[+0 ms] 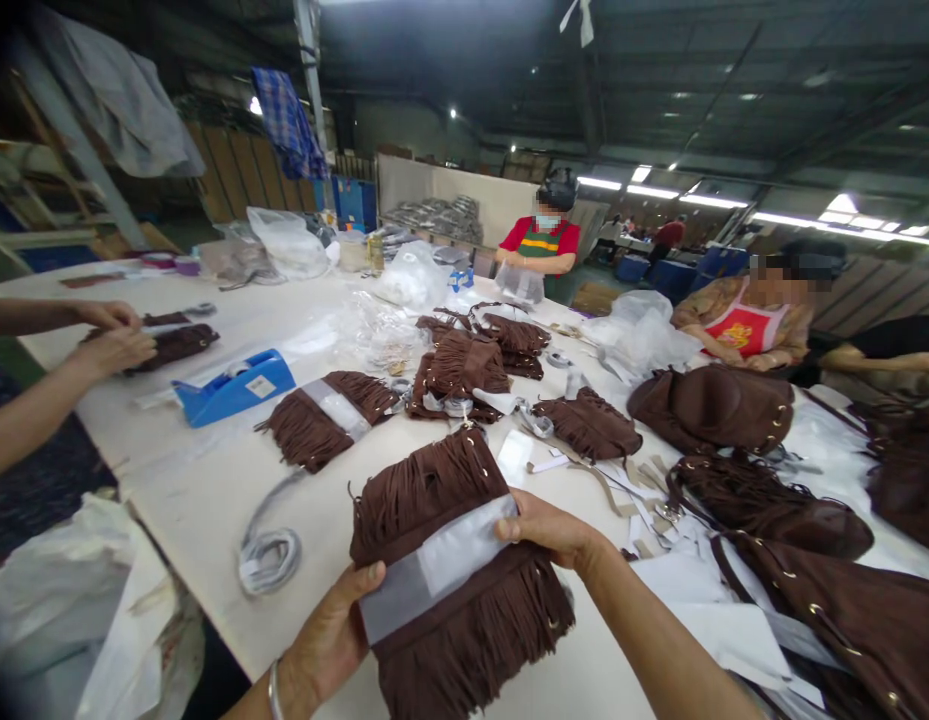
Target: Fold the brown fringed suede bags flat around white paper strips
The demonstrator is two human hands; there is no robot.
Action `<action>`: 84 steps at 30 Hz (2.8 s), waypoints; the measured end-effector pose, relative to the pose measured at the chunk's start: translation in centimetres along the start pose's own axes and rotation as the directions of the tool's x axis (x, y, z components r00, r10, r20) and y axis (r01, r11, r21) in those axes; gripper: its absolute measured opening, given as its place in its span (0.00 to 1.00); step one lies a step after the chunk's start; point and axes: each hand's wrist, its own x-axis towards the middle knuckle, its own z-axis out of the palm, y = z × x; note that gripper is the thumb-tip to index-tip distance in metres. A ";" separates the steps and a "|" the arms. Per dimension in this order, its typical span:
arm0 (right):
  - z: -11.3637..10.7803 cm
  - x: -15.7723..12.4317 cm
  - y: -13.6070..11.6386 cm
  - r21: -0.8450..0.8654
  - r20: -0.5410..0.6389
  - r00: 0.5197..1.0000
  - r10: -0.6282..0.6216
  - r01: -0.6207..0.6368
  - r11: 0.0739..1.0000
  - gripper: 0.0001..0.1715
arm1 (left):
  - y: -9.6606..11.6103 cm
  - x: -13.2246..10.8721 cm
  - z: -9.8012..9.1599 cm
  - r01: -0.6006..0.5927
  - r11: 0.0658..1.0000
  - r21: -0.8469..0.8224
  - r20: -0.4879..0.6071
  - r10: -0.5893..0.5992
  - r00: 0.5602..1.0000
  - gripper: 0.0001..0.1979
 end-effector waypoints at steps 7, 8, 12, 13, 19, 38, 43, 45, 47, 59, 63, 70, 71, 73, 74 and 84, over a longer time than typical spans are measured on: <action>2.4 2.4 1.6 0.168 -0.064 0.996 -0.067 0.077 0.983 0.33 | 4.0 1.2 -0.8 0.021 1.000 0.002 -0.083 -0.021 0.996 0.17; 2.7 2.8 1.8 0.188 -0.083 0.993 -0.079 0.093 0.978 0.32 | 4.7 1.5 -0.7 0.032 0.999 0.002 -0.099 -0.032 0.995 0.17; 3.5 4.2 2.5 0.266 -0.155 0.982 -0.105 0.144 0.953 0.31 | 6.8 2.4 0.0 0.081 0.996 -0.022 -0.075 -0.083 0.994 0.22; 3.6 4.4 2.7 0.287 -0.172 0.980 -0.099 0.146 0.947 0.30 | 7.1 2.5 0.0 0.078 0.996 -0.032 -0.045 -0.079 0.996 0.24; 3.4 6.2 4.3 0.433 -0.309 0.951 0.007 0.134 0.892 0.18 | 8.3 2.5 -0.9 0.114 0.992 0.056 0.026 -0.116 0.993 0.19; 10.4 31.3 0.1 0.597 -0.307 0.929 -0.206 0.356 0.719 0.26 | 37.0 18.7 -5.5 0.016 0.536 0.844 -0.095 0.120 0.988 0.17; 10.6 35.8 2.0 0.619 -0.339 0.935 -0.107 0.307 0.723 0.28 | 38.9 23.2 -8.9 0.065 0.253 0.965 -0.130 0.247 0.960 0.18; 10.7 35.9 2.2 0.602 -0.324 0.944 -0.054 0.250 0.758 0.26 | 38.7 24.4 -10.0 0.089 0.167 0.982 -0.134 0.284 0.950 0.20; 10.9 35.7 1.8 0.589 -0.306 0.952 -0.001 0.190 0.786 0.23 | 38.7 25.1 -10.5 0.098 0.097 0.990 -0.124 0.308 0.943 0.21; 12.9 35.8 2.9 0.611 -0.253 0.967 0.014 0.149 0.777 0.23 | 38.7 25.5 -10.5 0.084 -0.237 0.968 0.015 0.389 0.921 0.18; 13.5 36.0 3.3 0.580 -0.272 0.962 0.010 0.156 0.800 0.22 | 38.1 25.3 -11.2 0.070 -0.294 0.953 0.060 0.410 0.910 0.18; 13.7 35.6 3.1 0.452 -0.260 0.962 0.078 0.050 0.891 0.19 | 37.6 25.2 -11.1 0.124 -0.449 0.885 0.119 0.475 0.872 0.17; 13.2 35.0 3.0 0.374 -0.227 0.969 0.098 -0.006 0.928 0.19 | 37.1 24.8 -11.0 0.133 -0.470 0.873 0.137 0.498 0.856 0.17; 11.7 33.4 2.3 0.103 -0.191 0.971 0.145 -0.127 0.987 0.19 | 35.7 23.8 -10.6 0.140 -0.506 0.851 0.193 0.549 0.813 0.18; 10.8 32.5 1.7 -0.092 -0.226 0.966 0.125 -0.148 0.985 0.20 | 34.7 23.2 -10.3 0.135 -0.525 0.840 0.228 0.568 0.791 0.20; 3.3 35.4 -1.2 -0.962 0.171 0.673 -0.720 0.271 0.024 0.32 | 27.1 19.4 -10.7 0.099 -0.653 0.751 0.413 0.581 0.701 0.28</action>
